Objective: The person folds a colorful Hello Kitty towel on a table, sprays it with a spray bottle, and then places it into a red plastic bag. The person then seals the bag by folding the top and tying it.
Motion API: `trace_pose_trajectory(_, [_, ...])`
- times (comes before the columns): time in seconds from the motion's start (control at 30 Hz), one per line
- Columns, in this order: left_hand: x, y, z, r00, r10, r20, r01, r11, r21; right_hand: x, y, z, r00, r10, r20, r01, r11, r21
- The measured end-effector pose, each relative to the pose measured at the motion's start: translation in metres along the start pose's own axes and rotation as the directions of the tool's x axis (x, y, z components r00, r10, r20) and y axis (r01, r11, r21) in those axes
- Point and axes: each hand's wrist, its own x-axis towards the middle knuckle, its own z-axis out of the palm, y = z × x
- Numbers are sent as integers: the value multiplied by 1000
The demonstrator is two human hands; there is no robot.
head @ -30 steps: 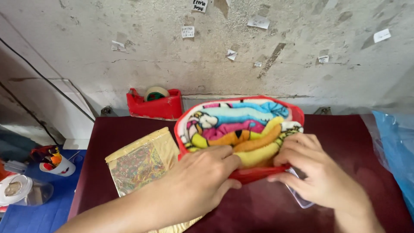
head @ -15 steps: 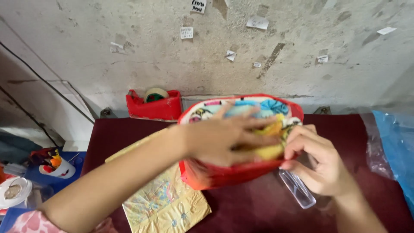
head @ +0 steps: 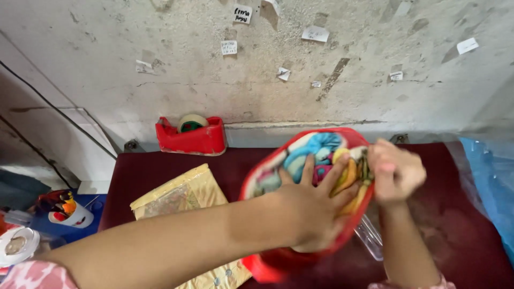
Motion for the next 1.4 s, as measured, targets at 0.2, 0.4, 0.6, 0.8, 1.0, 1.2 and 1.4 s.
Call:
trace_pose_trajectory(0.2, [5, -61, 40, 913, 177, -368, -359, 777, -517, -7, 34, -25, 981, 124, 150, -167, 935, 314])
trace_pose_trajectory(0.4, [2, -65, 116, 469, 284, -836, -766, 603, -224, -9, 25, -67, 950, 192, 247, -284, 861, 422])
trace_pose_trajectory(0.6, [11, -62, 129, 154, 458, -875, -744, 636, 203, -39, -11, -82, 922, -42, 386, -145, 885, 443])
trace_pose_trajectory(0.8, [21, -61, 121, -4, 491, -871, -765, 559, 319, -75, -43, -67, 971, 131, 202, -176, 958, 228])
trace_pose_trajectory(1.0, [24, -37, 105, -184, 366, -912, -812, 466, 351, -66, -50, -37, 966, 257, -25, -207, 828, 521])
trace_pose_trajectory(1.2, [2, -29, 106, 15, 441, -897, -845, 485, 224, -57, -41, -40, 964, 28, 266, -161, 854, 495])
trace_pose_trajectory(1.4, [-20, -38, 110, 158, 485, -860, -714, 658, 239, -65, -44, -54, 893, 21, 450, -207, 906, 369])
